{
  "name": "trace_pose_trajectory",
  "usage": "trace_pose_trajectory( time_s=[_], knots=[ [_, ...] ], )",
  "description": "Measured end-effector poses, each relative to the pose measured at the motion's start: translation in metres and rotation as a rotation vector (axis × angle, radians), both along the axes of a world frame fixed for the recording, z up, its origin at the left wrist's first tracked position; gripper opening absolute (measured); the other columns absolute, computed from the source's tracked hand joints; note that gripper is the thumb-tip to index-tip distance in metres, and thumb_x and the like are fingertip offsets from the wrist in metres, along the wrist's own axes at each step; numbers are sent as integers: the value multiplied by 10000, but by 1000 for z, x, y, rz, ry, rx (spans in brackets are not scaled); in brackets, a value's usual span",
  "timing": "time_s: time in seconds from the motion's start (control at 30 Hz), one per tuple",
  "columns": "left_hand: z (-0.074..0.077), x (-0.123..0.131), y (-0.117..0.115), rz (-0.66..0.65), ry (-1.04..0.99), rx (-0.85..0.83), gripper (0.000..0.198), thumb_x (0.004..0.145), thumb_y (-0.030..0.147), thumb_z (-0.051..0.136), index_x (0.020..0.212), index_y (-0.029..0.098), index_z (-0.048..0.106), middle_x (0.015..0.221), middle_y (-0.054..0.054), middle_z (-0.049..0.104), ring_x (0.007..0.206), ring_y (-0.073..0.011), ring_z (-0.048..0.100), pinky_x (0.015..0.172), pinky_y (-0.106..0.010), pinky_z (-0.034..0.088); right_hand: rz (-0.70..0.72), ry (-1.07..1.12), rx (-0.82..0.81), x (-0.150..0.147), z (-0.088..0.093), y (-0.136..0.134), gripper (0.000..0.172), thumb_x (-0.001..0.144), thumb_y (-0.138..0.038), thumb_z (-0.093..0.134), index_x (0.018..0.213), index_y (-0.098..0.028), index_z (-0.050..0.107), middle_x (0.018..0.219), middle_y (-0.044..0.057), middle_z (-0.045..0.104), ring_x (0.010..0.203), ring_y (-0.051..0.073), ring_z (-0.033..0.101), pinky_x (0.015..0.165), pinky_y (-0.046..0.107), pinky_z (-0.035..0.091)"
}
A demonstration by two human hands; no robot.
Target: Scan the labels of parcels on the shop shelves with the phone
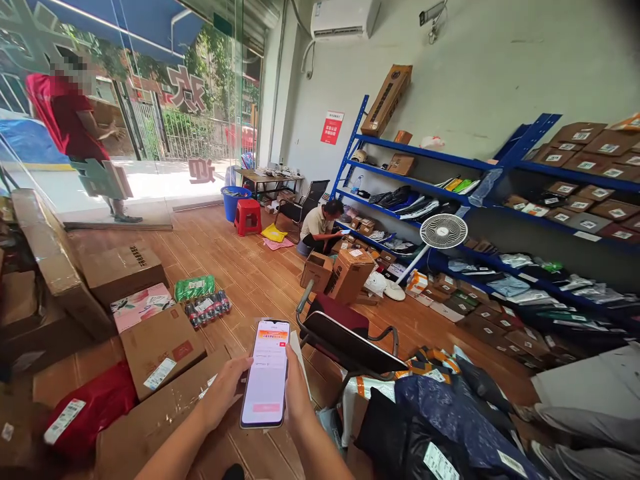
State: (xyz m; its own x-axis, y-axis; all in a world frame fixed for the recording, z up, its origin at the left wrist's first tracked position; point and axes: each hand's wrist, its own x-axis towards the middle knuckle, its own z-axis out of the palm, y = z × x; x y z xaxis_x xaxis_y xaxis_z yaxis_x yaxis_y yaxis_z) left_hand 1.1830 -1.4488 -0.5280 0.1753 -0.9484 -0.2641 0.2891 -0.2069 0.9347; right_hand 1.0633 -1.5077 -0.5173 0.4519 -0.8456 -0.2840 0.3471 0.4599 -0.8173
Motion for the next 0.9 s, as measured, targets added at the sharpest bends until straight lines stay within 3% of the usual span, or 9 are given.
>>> trace_pose_trajectory(
  time_s=[0.17,0.27,0.47,0.67,0.9],
  knots=[
    [13,8,-6,-5,26,44,429,640,547,653,850,173,660,778,-46,686,731,-204,593,672,-286,454,-36,17,-13,9,1,-6,481,712,-614,620,901,-176,686,924,73,742,879,250,685,723,336,548],
    [18,8,-8,2,25,37,369,636,513,677,791,180,650,717,-8,658,703,-181,576,660,-266,445,-56,32,-22,11,1,-8,465,712,-606,624,893,-182,684,940,72,739,905,253,678,707,329,550],
    [14,9,-12,86,90,54,431,606,602,685,694,182,648,591,17,600,596,-143,510,616,-247,428,-73,60,-15,14,-2,-12,465,694,-601,644,902,-187,673,945,74,736,908,255,677,676,319,550],
    [17,7,-20,96,79,71,539,544,676,699,697,162,644,651,-9,664,613,-142,543,597,-238,415,-57,64,12,16,5,-14,553,644,-643,665,940,-176,668,951,61,738,927,252,673,793,339,529],
    [24,5,-26,134,110,78,462,543,625,706,626,184,600,591,-2,624,584,-166,531,605,-279,435,-60,54,-6,18,18,-17,561,592,-677,676,877,-194,660,824,31,736,799,252,680,729,353,527]
  ],
)
